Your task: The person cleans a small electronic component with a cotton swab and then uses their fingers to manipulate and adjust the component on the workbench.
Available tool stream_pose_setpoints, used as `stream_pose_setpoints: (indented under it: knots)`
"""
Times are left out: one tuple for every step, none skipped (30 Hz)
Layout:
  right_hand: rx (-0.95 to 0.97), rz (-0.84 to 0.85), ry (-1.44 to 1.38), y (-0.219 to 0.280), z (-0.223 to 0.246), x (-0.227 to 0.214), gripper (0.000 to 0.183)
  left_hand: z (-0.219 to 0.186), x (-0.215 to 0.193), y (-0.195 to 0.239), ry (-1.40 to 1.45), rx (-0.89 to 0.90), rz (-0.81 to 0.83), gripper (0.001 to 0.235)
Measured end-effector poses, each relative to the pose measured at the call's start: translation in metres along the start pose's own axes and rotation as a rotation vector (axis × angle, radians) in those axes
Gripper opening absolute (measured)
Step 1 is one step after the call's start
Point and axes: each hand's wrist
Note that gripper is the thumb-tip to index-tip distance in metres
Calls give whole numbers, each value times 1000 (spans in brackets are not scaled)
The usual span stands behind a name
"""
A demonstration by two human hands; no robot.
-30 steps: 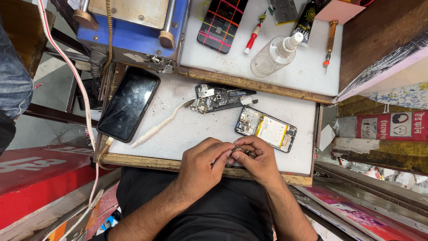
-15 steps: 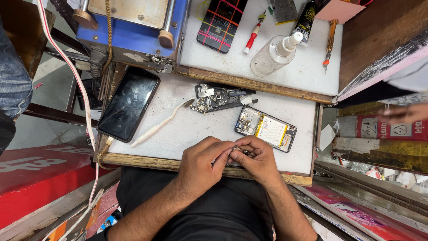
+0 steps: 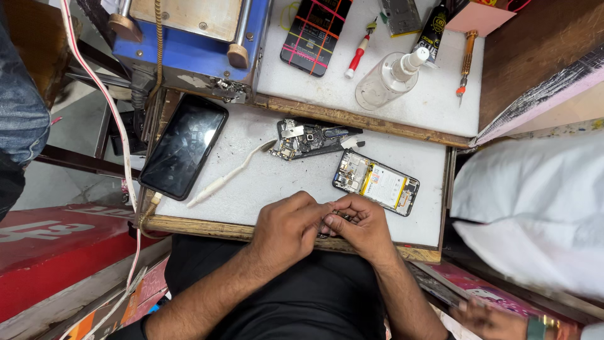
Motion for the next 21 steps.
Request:
stream_pose_setpoints:
  knots:
    - [11,-3,12,1,0,1,16,1,0,1,-26,21,-4,25]
    - [23,-6,24,2,0,1,16,2,0,2,15,-17,16,24]
    - [30,-7,37,1,0,1,16,4,-1,0,55,-51,33,22]
    - [26,3,43,1,-1,1,15,5,-3,-2,94,-86,50,21]
    - [21,11,50,1,-1,1,14,7,-4,-5,128,-85,86,20]
    - [17,19,57,1,-2,1,14,9,-6,-8,161,-84,122,19]
    - [22,15,59,1,-2,0,14,10,-8,-11,194,-84,155,18]
    - [26,11,61,0,-3,0,14,11,-10,-14,215,-141,198,18]
    - [32,7,62,0,-4,1,14,11,-11,-16,235,-199,241,17]
    - [29,13,36,1,-4,1,15,10,-12,-17,256,-257,284,16]
    - [24,16,10,0,-5,2,16,9,-14,-18,274,-302,310,17]
    - [18,20,-16,0,-4,2,16,8,-16,-18,292,-347,336,18]
    - [18,17,-5,0,-4,3,16,6,-17,-19,310,-391,364,18]
    - [18,14,6,1,-4,3,15,4,-18,-18,309,-379,340,18]
    - [19,7,15,1,-3,4,15,1,-18,-15,306,-365,322,18]
    - [13,-15,15,1,-3,5,15,-1,-18,-15,304,-352,303,18]
    - [10,-37,11,3,-4,7,15,-1,-18,-14,276,-288,275,17]
    - [7,-60,8,4,-4,8,15,-1,-17,-13,249,-224,248,17]
    - [15,-60,2,7,-5,9,14,-1,-16,-11,221,-160,229,17]
    - [24,-60,-4,9,-6,9,13,0,-15,-9,255,-205,263,17]
    - [24,-69,-5,11,-6,8,13,2,-13,-12,288,-238,303,18]
Point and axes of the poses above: each hand's wrist, its own y-axis away from the middle knuckle, its own x-axis out of the palm, z = x × y, and after that the axes turned 13 degrees about -x, right-handed
